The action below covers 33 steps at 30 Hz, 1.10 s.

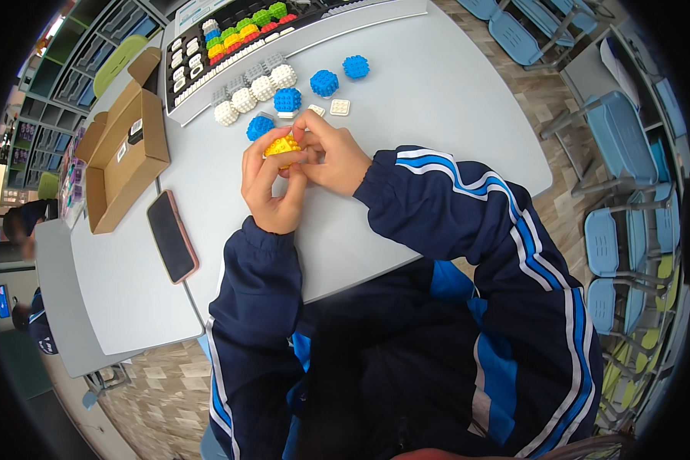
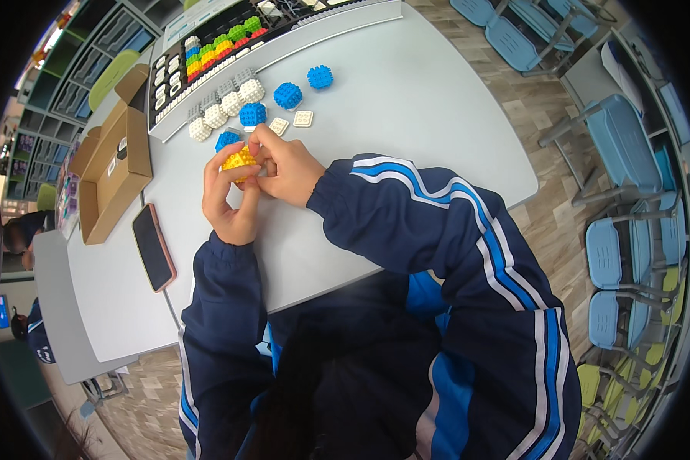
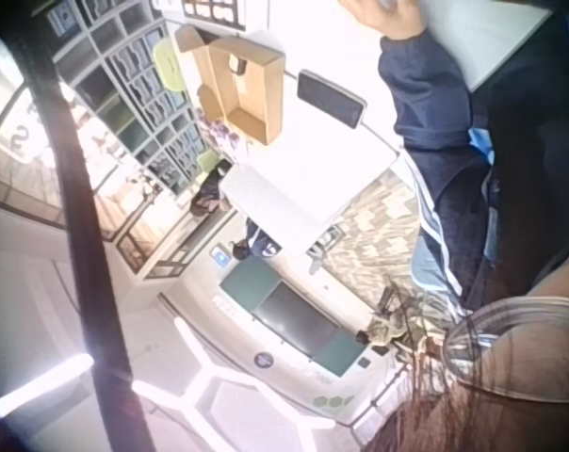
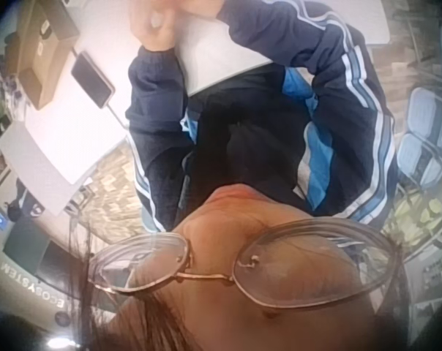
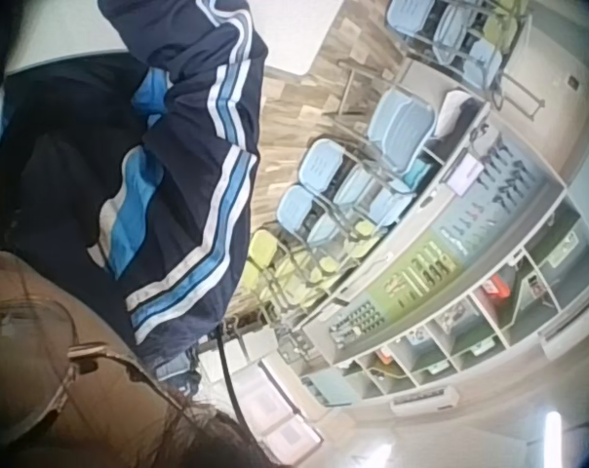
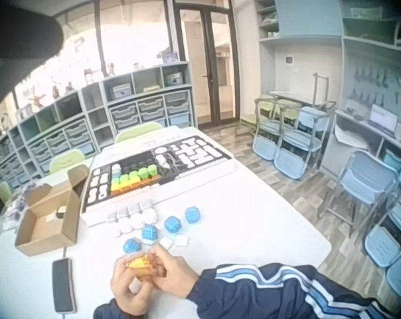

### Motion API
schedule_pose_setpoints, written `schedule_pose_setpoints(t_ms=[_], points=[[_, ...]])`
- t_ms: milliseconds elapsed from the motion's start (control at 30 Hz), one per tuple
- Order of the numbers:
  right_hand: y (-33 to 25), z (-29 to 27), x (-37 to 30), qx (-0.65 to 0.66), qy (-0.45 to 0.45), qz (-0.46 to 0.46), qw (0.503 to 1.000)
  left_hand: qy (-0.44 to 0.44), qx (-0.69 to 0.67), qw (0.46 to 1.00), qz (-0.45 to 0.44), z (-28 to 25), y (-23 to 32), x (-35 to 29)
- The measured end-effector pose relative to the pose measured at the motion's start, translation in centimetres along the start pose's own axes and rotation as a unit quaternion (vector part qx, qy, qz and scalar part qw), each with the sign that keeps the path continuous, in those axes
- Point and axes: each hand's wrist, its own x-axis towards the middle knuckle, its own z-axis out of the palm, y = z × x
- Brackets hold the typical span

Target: The person assembles small white spherical building blocks into a linear chain, then disassembles a blue and yellow block structure into individual pieces. They reassemble the yellow and blue pieces into a compact block and place it on the table.

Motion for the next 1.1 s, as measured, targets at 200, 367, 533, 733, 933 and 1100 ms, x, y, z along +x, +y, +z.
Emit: schedule_pose_setpoints(t_ms=[200, 367, 533, 733, 933, 1100], points=[[-0.1, 0.5, 0.2, 0.010, 0.021, -0.011, 1.000, 0.020, -0.010, 1.000, -0.010, 0.2, 0.0, 0.2], [-0.6, 0.0, 0.0, -0.012, 0.017, -0.001, 1.000, -0.012, -0.013, 0.999, -0.028, 0.2, -0.2, 0.2], [-0.7, 0.1, 0.1, 0.003, 0.009, 0.011, 1.000, -0.015, -0.009, 0.999, -0.036, 0.2, 0.0, 0.2], [-0.7, 0.2, 0.1, -0.004, 0.018, 0.009, 1.000, -0.016, 0.008, 1.000, -0.023, 0.2, -0.3, 0.1], [-0.9, 0.0, 0.1, -0.017, 0.012, 0.015, 1.000, -0.005, 0.003, 0.999, -0.043, 0.4, -0.4, 0.0], [-0.9, -0.1, 0.0, -0.014, 0.015, 0.010, 1.000, 0.023, -0.054, 0.994, -0.095, 0.6, 0.2, 0.1]])
